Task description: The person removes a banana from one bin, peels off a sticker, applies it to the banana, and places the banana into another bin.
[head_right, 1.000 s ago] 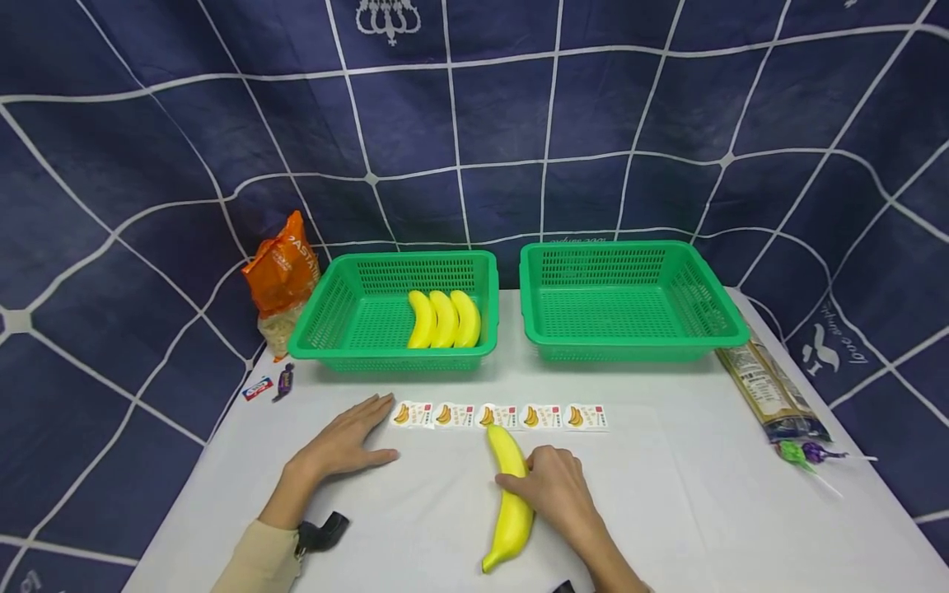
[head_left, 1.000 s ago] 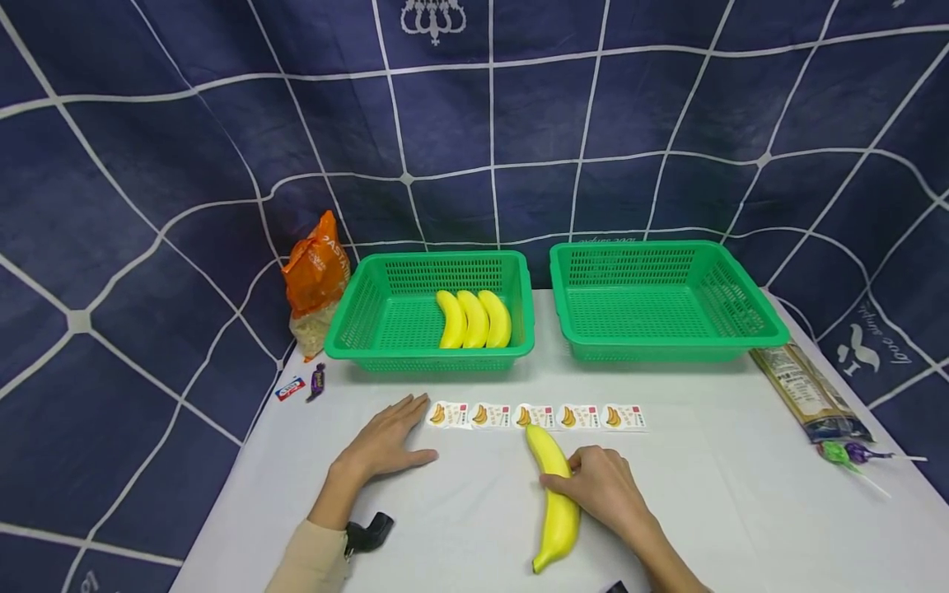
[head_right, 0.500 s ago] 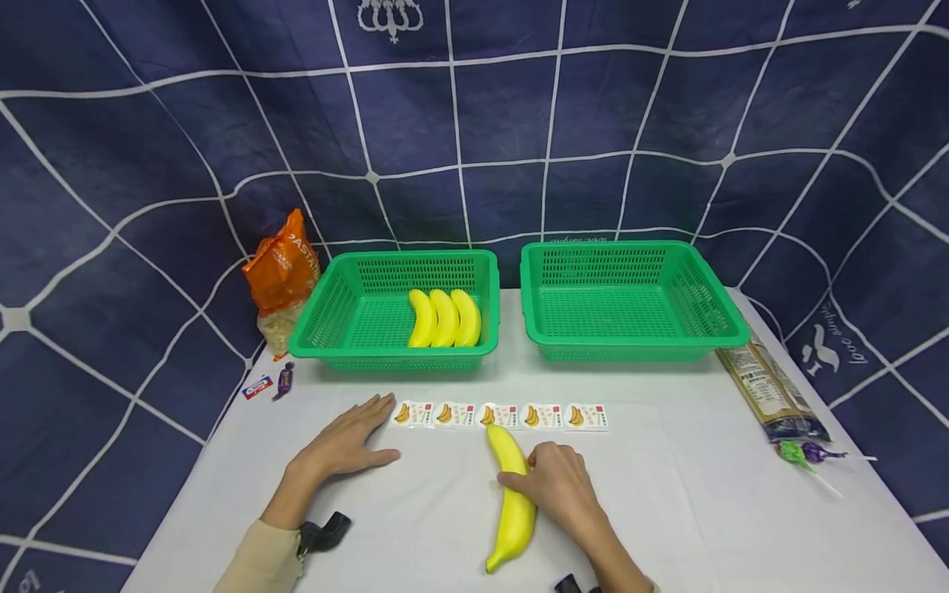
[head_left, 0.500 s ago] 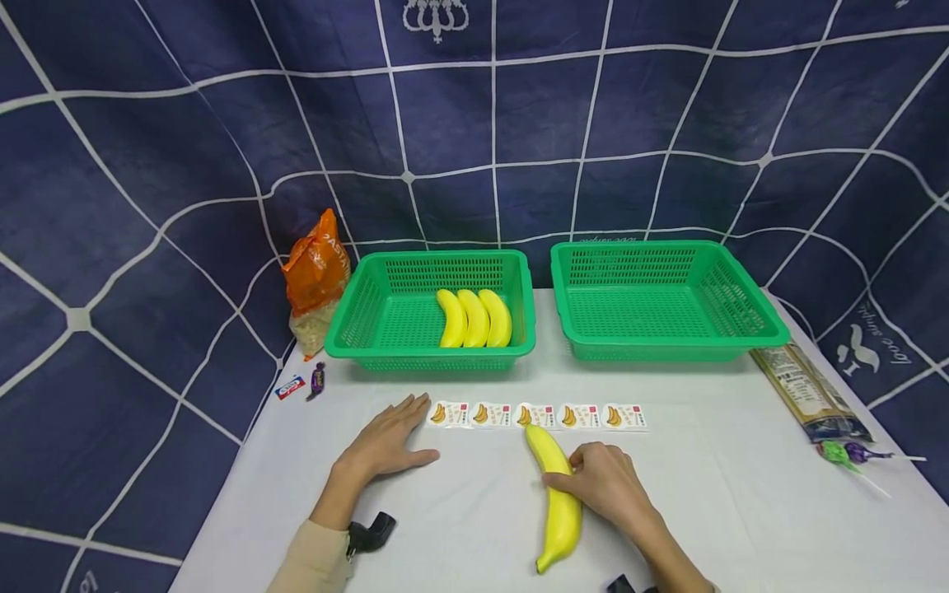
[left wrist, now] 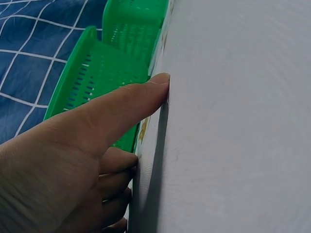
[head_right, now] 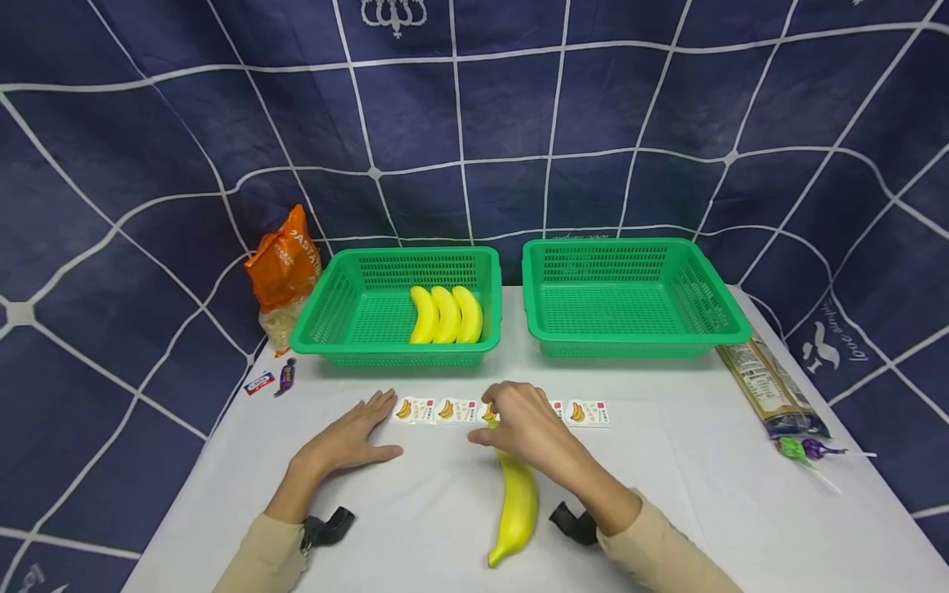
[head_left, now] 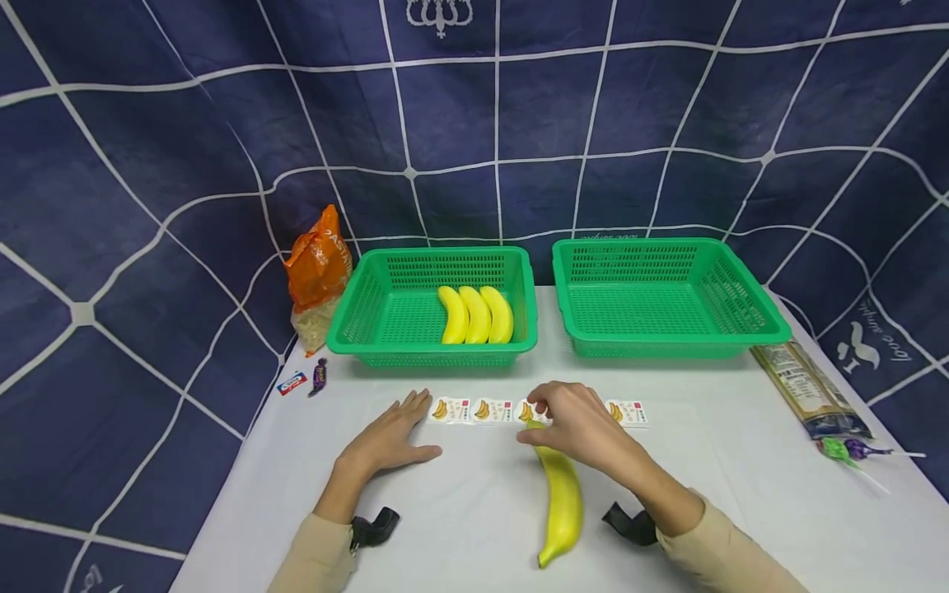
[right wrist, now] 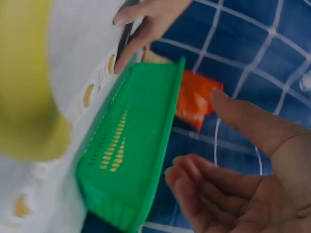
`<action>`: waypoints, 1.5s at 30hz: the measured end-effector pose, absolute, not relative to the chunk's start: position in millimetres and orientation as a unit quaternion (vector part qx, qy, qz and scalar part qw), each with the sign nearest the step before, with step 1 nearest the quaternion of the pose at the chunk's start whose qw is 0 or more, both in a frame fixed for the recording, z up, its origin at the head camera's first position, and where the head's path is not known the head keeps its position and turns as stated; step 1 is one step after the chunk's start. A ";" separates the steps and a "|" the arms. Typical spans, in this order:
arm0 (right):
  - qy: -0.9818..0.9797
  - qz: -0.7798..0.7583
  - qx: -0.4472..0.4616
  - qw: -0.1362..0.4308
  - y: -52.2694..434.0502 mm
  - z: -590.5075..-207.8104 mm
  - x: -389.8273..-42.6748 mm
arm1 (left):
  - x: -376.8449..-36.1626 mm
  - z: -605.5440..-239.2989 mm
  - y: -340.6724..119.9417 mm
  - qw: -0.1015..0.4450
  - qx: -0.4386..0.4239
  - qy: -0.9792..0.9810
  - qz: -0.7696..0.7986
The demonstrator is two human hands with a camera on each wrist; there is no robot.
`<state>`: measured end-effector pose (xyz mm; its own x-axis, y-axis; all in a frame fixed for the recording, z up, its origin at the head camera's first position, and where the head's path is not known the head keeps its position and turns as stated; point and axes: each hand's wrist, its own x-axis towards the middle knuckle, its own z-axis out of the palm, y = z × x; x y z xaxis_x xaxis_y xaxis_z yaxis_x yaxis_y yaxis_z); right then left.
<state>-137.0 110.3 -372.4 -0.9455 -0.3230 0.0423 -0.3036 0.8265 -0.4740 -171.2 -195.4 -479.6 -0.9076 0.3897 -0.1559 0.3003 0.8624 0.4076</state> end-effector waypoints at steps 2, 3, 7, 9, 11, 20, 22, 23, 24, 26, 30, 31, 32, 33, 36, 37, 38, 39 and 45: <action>0.947 -0.229 -0.223 0.010 99.8 -367.0 -147.9 | -172.7 -480.4 -194.9 0.121 0.172 0.958 0.194; 0.943 -0.220 -0.251 0.007 94.8 -365.1 -153.6 | -173.4 -480.8 -194.7 0.123 0.168 0.958 0.195; 0.920 -0.179 -0.348 0.025 74.3 -363.4 -176.7 | -175.1 -482.4 -194.6 0.129 0.160 0.959 0.196; 0.906 -0.166 -0.387 0.050 63.6 -366.3 -187.4 | -175.2 -482.8 -194.9 0.128 0.163 0.959 0.195; 0.895 -0.148 -0.415 0.068 52.6 -372.0 -198.1 | -175.0 -483.0 -195.1 0.124 0.167 0.958 0.198; 0.899 -0.084 -0.413 0.121 11.5 -411.7 -234.3 | -171.4 -486.6 -194.2 0.106 0.185 0.956 0.204; 0.898 -0.079 -0.412 0.131 5.3 -420.9 -237.9 | -170.7 -487.9 -193.3 0.103 0.187 0.955 0.206; 0.898 -0.079 -0.410 0.135 2.9 -425.3 -239.1 | -170.3 -488.5 -192.8 0.103 0.188 0.954 0.208; 0.899 -0.081 -0.409 0.137 0.6 -428.9 -239.9 | -169.8 -489.0 -192.4 0.104 0.190 0.954 0.208; 0.900 -0.080 -0.406 0.136 -3.1 -435.2 -241.2 | -168.7 -490.1 -192.1 0.105 0.192 0.954 0.203; 0.903 -0.067 -0.406 0.123 -8.8 -442.8 -243.1 | -167.5 -490.5 -192.2 0.100 0.198 0.954 0.200; 0.903 -0.063 -0.408 0.119 -10.0 -444.2 -243.8 | -167.5 -490.6 -192.5 0.098 0.198 0.955 0.196; 0.903 -0.062 -0.409 0.115 -11.4 -445.4 -244.2 | -167.6 -490.5 -192.8 0.097 0.199 0.955 0.196; 0.903 -0.061 -0.411 0.112 -12.6 -446.6 -245.0 | -167.7 -490.3 -193.2 0.096 0.199 0.956 0.193; 0.901 -0.061 -0.417 0.104 -16.4 -449.3 -247.2 | -168.3 -489.1 -194.4 0.098 0.198 0.956 0.193; 0.900 -0.062 -0.418 0.103 -17.8 -449.9 -247.8 | -168.3 -488.6 -194.9 0.099 0.198 0.956 0.193; 0.900 -0.062 -0.420 0.102 -19.3 -450.5 -248.5 | -168.4 -488.2 -195.5 0.099 0.197 0.956 0.196; 0.899 -0.062 -0.423 0.100 -20.6 -451.2 -249.5 | -168.5 -487.6 -196.0 0.099 0.196 0.956 0.196; 0.896 -0.068 -0.431 0.086 -26.3 -454.5 -253.1 | -170.0 -486.9 -198.7 0.091 0.200 0.953 0.209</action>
